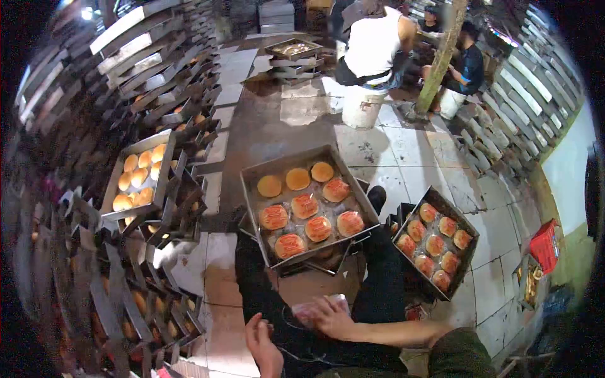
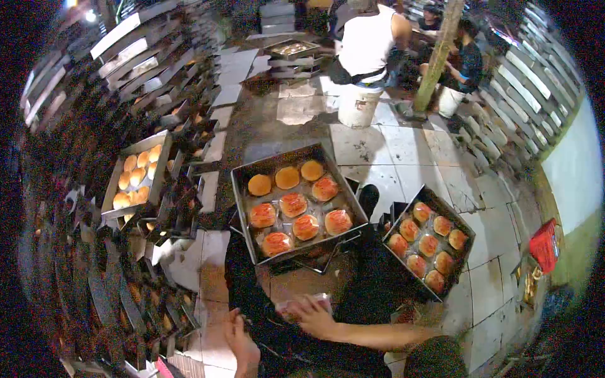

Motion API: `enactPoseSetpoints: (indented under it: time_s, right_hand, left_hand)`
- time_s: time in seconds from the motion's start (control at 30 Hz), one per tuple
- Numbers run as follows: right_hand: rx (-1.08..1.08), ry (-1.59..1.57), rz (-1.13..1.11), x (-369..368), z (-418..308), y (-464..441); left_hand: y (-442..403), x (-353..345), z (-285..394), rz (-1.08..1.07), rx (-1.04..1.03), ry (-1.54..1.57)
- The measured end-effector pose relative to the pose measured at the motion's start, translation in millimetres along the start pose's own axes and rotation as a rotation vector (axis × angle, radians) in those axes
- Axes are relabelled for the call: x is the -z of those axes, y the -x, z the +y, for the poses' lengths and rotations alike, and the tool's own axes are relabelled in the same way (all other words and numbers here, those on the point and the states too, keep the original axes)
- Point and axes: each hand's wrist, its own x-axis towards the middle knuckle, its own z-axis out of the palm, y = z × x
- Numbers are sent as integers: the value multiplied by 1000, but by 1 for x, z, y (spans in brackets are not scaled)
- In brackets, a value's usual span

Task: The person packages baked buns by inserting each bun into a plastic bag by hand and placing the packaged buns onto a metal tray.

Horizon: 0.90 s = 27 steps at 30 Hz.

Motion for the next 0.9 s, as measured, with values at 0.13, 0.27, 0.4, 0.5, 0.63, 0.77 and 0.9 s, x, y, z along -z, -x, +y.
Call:
enactPoseSetpoints:
  time_s: [0.13, 0.27, 0.4, 0.5, 0.63, 0.77, 0.9]
  right_hand:
    - [120, 6, 16, -1, -11, 9]
    - [-342, -144, -142, 22, -20, -6]
    - [-232, -111, -309, 8, -5, -4]
    - [-87, 66, -158, 21, 2, -7]
    - [-54, -15, -56, 43, 7, -14]
    - [-503, -785, 273, 136, 37, -69]
    - [-644, -838, 111, 167, 60, -95]
  left_hand:
    - [7, -29, 4, -170, -138, -158]
    - [-15, -15, -22, -270, -163, -161]
    - [-13, -17, -25, -474, -147, -330]
    - [-28, -15, -52, -563, -401, -524]
    - [-22, -20, -40, -808, -503, -509]
    - [-41, -10, -46, -886, -431, -544]
    - [-34, -24, -1, -496, 374, 4]
